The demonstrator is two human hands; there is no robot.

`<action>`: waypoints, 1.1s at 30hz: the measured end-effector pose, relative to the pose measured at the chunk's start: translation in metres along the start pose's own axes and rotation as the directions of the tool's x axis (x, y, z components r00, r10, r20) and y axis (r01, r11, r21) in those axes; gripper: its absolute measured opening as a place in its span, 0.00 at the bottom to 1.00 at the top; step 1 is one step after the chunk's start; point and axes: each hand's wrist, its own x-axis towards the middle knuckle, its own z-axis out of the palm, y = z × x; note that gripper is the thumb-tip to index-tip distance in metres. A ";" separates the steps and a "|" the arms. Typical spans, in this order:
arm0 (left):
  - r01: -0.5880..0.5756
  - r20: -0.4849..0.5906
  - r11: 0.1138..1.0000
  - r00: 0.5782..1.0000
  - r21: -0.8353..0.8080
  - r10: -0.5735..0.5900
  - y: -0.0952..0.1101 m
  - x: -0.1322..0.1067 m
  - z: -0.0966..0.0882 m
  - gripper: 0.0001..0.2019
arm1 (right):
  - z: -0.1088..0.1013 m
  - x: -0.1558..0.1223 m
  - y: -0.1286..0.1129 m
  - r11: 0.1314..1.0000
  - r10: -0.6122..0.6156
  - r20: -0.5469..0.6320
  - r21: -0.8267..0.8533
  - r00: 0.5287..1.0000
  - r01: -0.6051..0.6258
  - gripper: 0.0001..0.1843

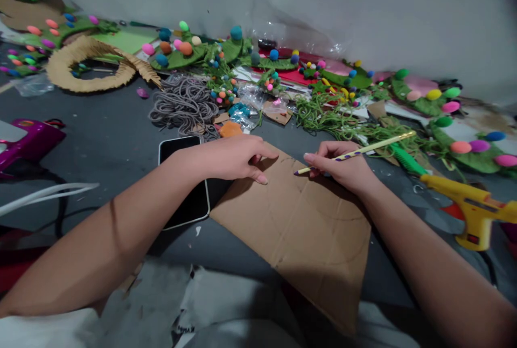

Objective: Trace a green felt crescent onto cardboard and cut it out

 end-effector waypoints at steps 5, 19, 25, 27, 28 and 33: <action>-0.006 -0.031 1.000 1.000 -0.002 0.005 -0.002 0.000 0.001 0.09 | 0.005 0.009 0.003 0.997 -0.081 -0.264 -0.012 0.961 0.081 0.25; -0.037 -0.042 0.999 0.998 -0.005 0.037 -0.004 0.000 0.002 0.08 | 0.007 -0.005 -0.007 0.998 -0.010 -0.113 -0.058 0.994 0.004 0.28; -0.027 -0.010 1.000 1.000 0.002 0.027 0.000 0.000 0.000 0.10 | 0.005 0.003 -0.004 1.000 0.008 -0.072 0.013 0.997 -0.007 0.29; -0.021 -0.005 1.000 1.000 -0.001 0.021 0.000 0.000 0.000 0.11 | 0.005 0.002 -0.005 1.000 0.005 -0.061 0.003 0.998 -0.005 0.29; -0.015 -0.003 1.000 1.000 -0.001 0.015 0.000 0.000 0.000 0.11 | 0.004 0.002 -0.006 1.000 0.005 -0.054 0.000 0.999 -0.005 0.29; 0.006 0.007 1.000 1.000 0.000 -0.006 0.001 0.000 -0.001 0.09 | 0.006 0.002 -0.005 0.999 0.019 -0.033 -0.034 0.999 -0.020 0.29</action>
